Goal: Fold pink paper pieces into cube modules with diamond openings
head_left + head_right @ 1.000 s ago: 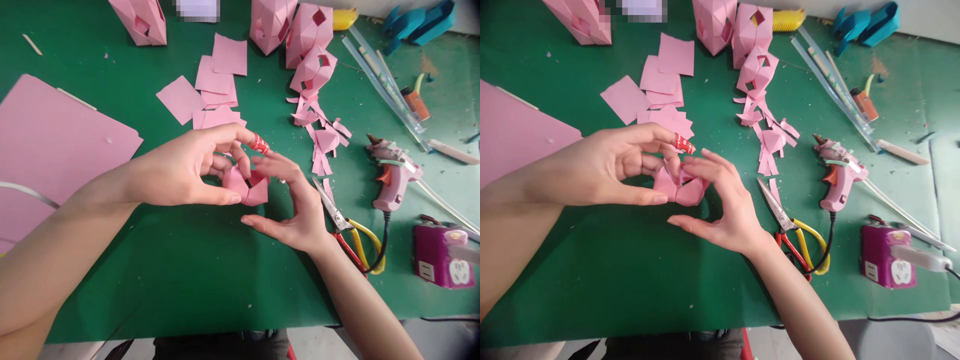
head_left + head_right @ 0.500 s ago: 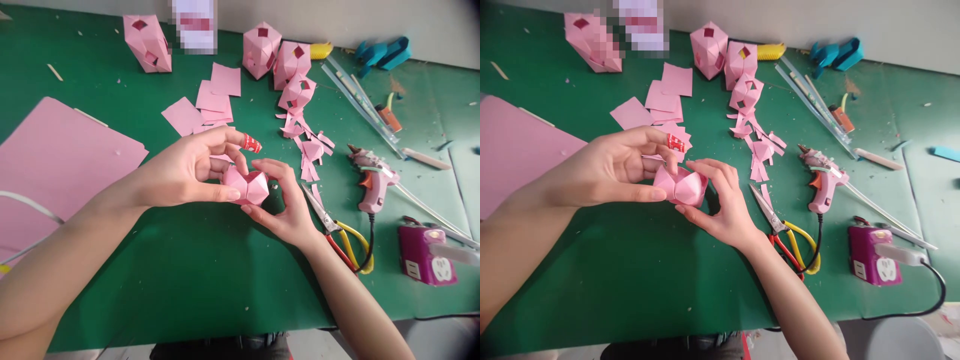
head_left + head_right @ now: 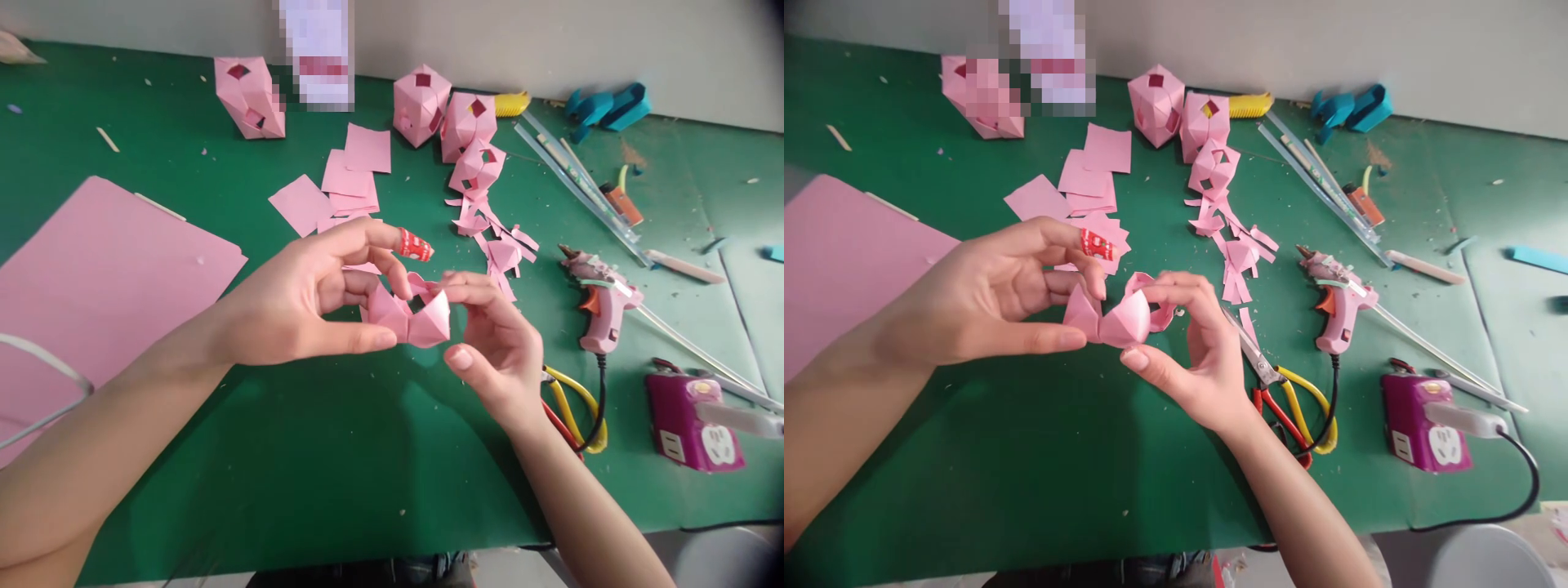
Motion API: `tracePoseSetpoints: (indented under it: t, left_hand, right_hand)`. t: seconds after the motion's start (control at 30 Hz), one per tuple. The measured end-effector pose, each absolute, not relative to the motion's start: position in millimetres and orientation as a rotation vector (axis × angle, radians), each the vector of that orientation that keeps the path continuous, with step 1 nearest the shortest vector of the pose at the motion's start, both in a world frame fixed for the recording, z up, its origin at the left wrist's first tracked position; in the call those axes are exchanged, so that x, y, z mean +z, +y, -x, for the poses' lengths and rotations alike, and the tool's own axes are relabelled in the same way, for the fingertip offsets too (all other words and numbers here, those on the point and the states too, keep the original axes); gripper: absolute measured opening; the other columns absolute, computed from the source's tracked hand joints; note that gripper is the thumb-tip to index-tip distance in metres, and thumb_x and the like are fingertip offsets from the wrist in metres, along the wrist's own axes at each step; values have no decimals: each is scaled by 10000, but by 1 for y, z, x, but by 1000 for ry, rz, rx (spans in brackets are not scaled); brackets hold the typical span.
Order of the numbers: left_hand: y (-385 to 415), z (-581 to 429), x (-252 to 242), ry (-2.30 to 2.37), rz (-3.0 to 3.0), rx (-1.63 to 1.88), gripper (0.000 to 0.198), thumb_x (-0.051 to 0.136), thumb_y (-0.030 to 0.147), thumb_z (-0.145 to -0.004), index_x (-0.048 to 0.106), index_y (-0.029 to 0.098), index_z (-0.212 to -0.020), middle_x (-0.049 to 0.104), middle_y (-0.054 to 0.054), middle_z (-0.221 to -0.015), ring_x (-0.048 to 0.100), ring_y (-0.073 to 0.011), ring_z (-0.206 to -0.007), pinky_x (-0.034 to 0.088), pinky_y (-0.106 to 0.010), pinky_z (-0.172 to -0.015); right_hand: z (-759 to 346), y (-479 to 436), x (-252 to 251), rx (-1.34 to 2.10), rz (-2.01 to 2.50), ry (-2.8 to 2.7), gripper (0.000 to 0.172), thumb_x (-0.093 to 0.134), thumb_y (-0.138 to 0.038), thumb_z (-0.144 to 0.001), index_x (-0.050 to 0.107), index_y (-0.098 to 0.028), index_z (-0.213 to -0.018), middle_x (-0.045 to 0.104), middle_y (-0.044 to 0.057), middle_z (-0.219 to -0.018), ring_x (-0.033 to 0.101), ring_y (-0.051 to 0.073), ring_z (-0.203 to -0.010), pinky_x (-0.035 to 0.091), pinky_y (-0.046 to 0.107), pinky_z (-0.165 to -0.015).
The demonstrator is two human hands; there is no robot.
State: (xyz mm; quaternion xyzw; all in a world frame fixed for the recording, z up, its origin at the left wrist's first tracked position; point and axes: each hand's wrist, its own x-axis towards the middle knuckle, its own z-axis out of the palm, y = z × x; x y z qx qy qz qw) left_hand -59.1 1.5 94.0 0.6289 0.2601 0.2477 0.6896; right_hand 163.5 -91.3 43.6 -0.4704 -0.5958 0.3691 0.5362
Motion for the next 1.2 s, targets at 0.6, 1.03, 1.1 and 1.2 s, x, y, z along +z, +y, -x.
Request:
tracePoseSetpoints:
  t: [0.6, 1.03, 1.1, 1.2]
  left_hand:
    - [2, 67, 96, 476, -1425, 500, 788, 880, 223, -747, 556, 366, -1451, 721, -65, -1092, 739, -247, -1018, 662, -337, -769]
    - [-7, 60, 94, 471, -1374, 487, 666, 835, 190, -799, 577, 356, -1390, 694, -44, -1228, 744, -183, -980, 639, -290, -776]
    - [-7, 60, 94, 484, -1369, 475, 663, 827, 187, -806, 574, 346, -1398, 696, -51, -1218, 744, -195, -971, 642, -310, -782]
    - [-6, 60, 96, 474, -1382, 498, 652, 824, 189, -807, 582, 329, -1396, 697, -53, -1175, 736, -223, -1030, 641, -301, -769]
  right_hand:
    - [-165, -88, 52, 1654, 757, -979, 392, 834, -500, -733, 542, -245, -675, 576, -17, -598, 557, 170, -529, 503, 318, -511]
    - [-159, -93, 49, 1660, 740, -1023, 335, 861, -459, -777, 641, -207, -760, 615, -28, -656, 584, 129, -549, 488, 261, -513]
    - [-159, -93, 49, 1638, 751, -1040, 331, 853, -466, -794, 640, -212, -787, 636, -27, -665, 606, 135, -554, 516, 265, -521]
    - [-162, -92, 48, 1591, 768, -1052, 314, 850, -459, -811, 645, -222, -826, 684, -16, -706, 660, 154, -595, 566, 287, -556]
